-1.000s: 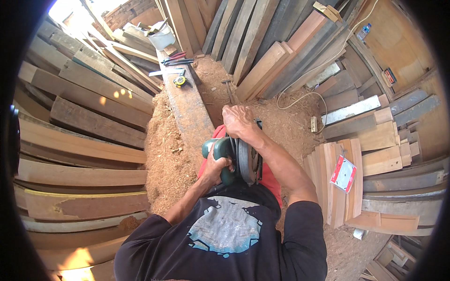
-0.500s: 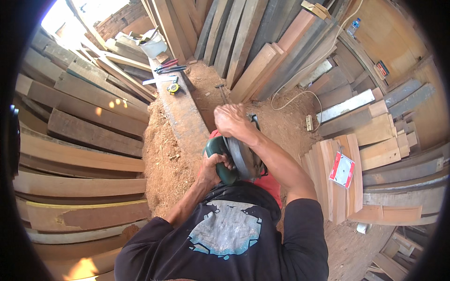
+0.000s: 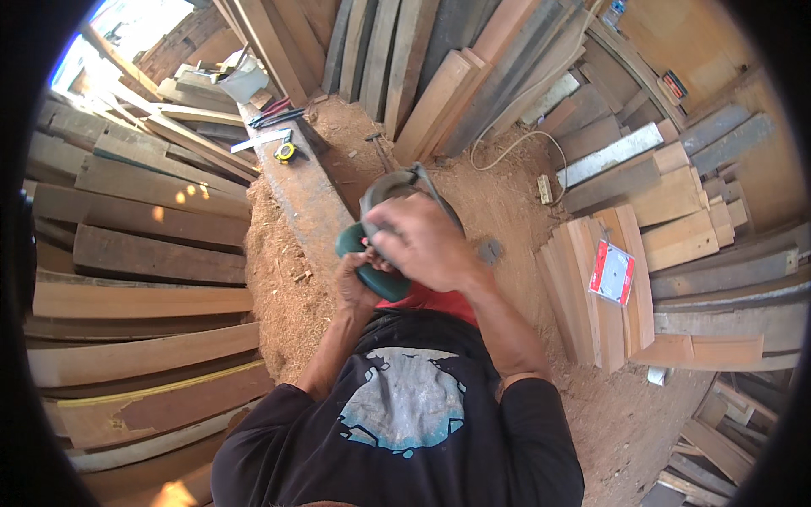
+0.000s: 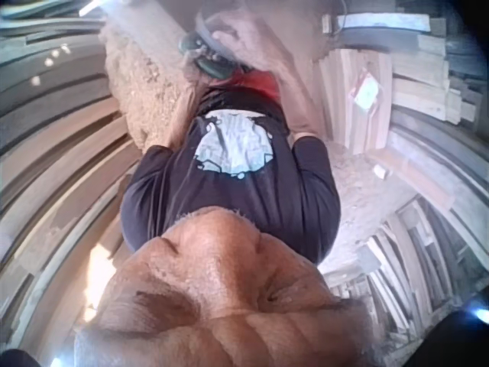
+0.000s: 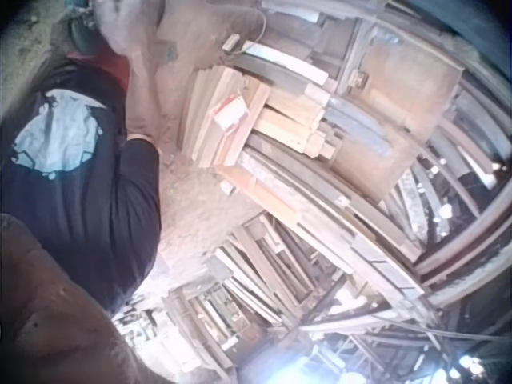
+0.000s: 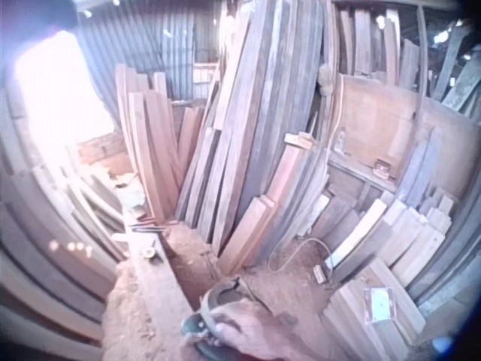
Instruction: The person kneels on the floor and uses pliers to adjust the blade guard and internal components of a circular saw. They manipulate the saw's lever and blade guard mechanism repeatedly while holding the tool.
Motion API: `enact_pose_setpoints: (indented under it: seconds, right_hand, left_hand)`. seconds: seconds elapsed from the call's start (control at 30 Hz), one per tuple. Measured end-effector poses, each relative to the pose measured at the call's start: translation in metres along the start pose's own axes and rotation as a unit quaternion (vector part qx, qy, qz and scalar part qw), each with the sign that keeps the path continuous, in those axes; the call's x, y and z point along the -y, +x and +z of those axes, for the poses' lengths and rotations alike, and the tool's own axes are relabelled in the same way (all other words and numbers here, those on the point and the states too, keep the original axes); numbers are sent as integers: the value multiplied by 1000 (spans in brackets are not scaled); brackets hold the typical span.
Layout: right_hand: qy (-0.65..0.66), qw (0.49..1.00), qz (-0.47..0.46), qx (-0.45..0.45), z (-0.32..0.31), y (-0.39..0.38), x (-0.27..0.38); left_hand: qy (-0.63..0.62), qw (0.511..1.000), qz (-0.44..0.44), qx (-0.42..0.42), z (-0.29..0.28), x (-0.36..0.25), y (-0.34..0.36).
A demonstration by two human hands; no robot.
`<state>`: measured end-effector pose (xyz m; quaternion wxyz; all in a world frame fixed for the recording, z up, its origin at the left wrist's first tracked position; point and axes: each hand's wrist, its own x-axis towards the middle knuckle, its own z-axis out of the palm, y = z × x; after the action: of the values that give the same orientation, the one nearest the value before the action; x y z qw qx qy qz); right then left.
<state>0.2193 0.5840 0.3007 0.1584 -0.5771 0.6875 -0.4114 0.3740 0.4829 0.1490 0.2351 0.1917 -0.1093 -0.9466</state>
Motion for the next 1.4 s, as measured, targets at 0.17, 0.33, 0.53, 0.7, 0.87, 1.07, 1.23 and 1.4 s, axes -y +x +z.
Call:
enact_pose_setpoints:
  seconds: [0.17, 0.33, 0.53, 0.7, 0.87, 1.07, 1.23, 1.4]
  right_hand:
    - [113, 933, 257, -226, -26, -56, -84]
    - [123, 952, 254, -115, 57, -88, -174]
    - [186, 962, 194, 44, 139, -60, -164]
    - [15, 989, 137, 57, 144, -67, -146]
    - [24, 992, 99, 74, 124, -86, -141]
    - [5, 989, 139, 60, 114, -94, -62]
    - [-3, 993, 117, 19, 109, -99, -34]
    - [1, 994, 111, 7, 81, -104, -7]
  left_hand:
    - [-122, 992, 38, 1, -16, -33, 4]
    - [-176, 982, 35, 58, -36, -55, 8]
    - [-165, 984, 51, 33, -44, -61, 8]
    - [-171, 983, 59, 37, -46, -65, 15]
    - [-165, 984, 63, 11, -42, -62, 23]
    - [-157, 985, 66, -5, -37, -62, 24]
    - [-165, 981, 96, 41, -44, -57, 10]
    - [-164, 978, 130, 16, -34, -44, -15]
